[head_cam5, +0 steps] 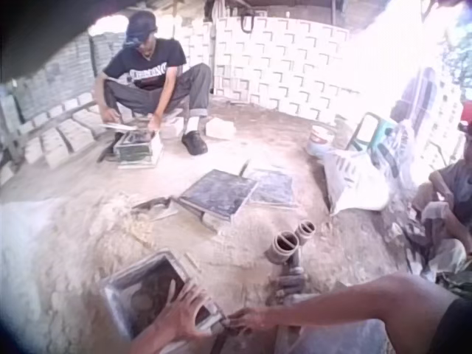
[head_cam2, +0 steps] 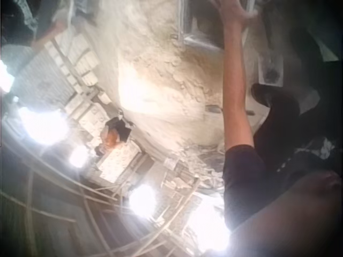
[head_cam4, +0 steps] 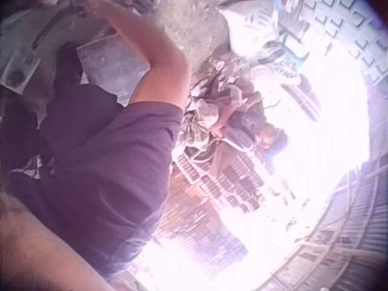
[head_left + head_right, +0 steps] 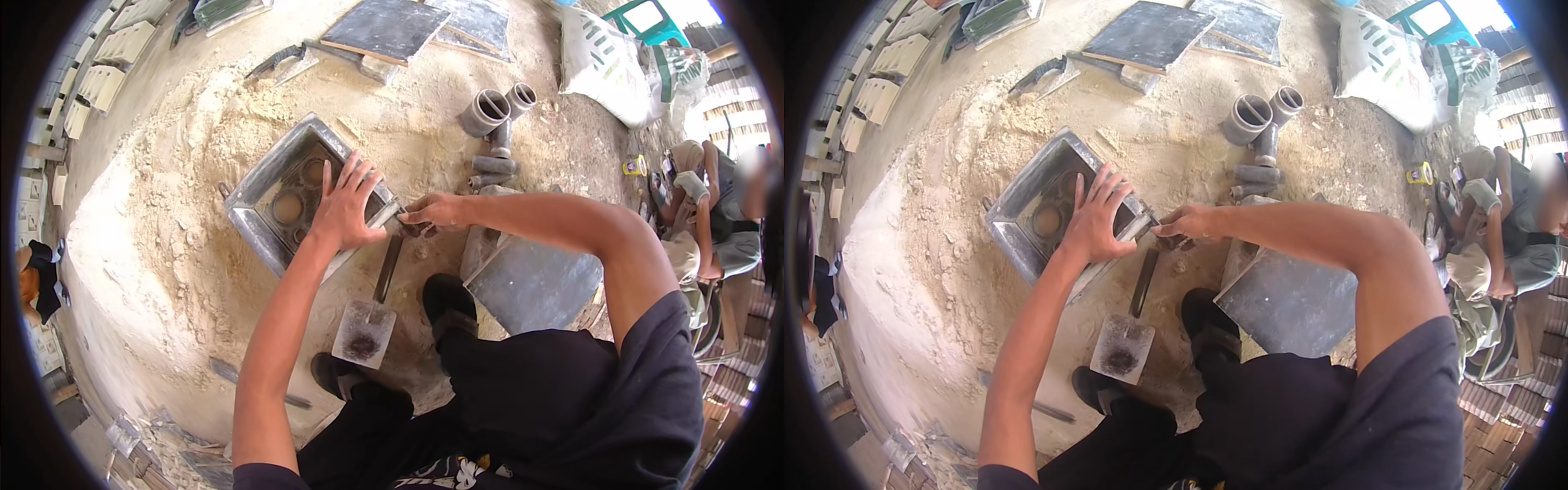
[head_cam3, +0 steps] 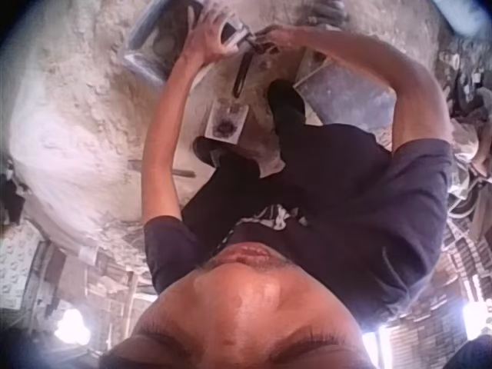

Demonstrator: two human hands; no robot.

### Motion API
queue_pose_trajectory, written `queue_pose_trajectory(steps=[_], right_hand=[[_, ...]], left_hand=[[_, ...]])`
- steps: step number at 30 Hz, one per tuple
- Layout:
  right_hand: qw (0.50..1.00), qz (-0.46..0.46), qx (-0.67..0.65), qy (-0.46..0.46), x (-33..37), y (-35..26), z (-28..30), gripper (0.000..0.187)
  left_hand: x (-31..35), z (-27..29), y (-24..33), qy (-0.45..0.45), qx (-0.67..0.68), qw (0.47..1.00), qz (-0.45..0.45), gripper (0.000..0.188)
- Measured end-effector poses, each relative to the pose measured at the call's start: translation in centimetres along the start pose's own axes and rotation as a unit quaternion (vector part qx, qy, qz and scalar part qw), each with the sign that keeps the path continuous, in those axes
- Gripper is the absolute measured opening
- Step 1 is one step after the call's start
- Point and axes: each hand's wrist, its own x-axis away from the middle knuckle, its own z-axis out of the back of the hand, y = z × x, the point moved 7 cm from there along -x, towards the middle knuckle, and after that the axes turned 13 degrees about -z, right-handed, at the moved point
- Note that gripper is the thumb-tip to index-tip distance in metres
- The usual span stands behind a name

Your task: The person cleans sand and debris from a metal block mold, removes the internal components, and then wipes down a flat metal plate.

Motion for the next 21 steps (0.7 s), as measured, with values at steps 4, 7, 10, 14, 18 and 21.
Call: queue_pose_trajectory(steps=[4, 7, 10, 14, 18, 21], right_hand=[[0.974, 0.016, 0.154, 0.166, 1.2, -0.8, 0.9, 0.058], [0.946, 0.032, 0.22, 0.237, 2.9, -2.6, -0.7, 0.052], [0.89, 0.097, 0.302, 0.328, 3.0, -3.2, -1.3, 0.046], [0.778, 0.187, 0.374, 0.469, 2.1, -1.2, -0.5, 0.041], [0.962, 0.103, 0.161, 0.193, 1.6, -2.3, -2.4, 0.047], [0.988, 0.087, -0.092, 0.093, -1.0, 0.9, 0.0, 0.051]], left_hand=[[-0.3, -0.3, 0.3, 0.013, 0.01, 1.0, -0.004, 0.086], [0.3, -0.1, 0.0, 0.007, 0.005, 1.0, 0.002, 0.086], [0.3, 0.1, -0.1, 0.004, 0.001, 1.0, 0.002, 0.087], [-0.7, -0.3, 0.4, 0.013, 0.016, 1.0, -0.01, 0.087], [0.8, 0.3, -0.3, 0.005, 0.002, 1.0, 0.005, 0.088], [-0.5, -0.4, 0.3, 0.013, 0.01, 1.0, -0.012, 0.088]])
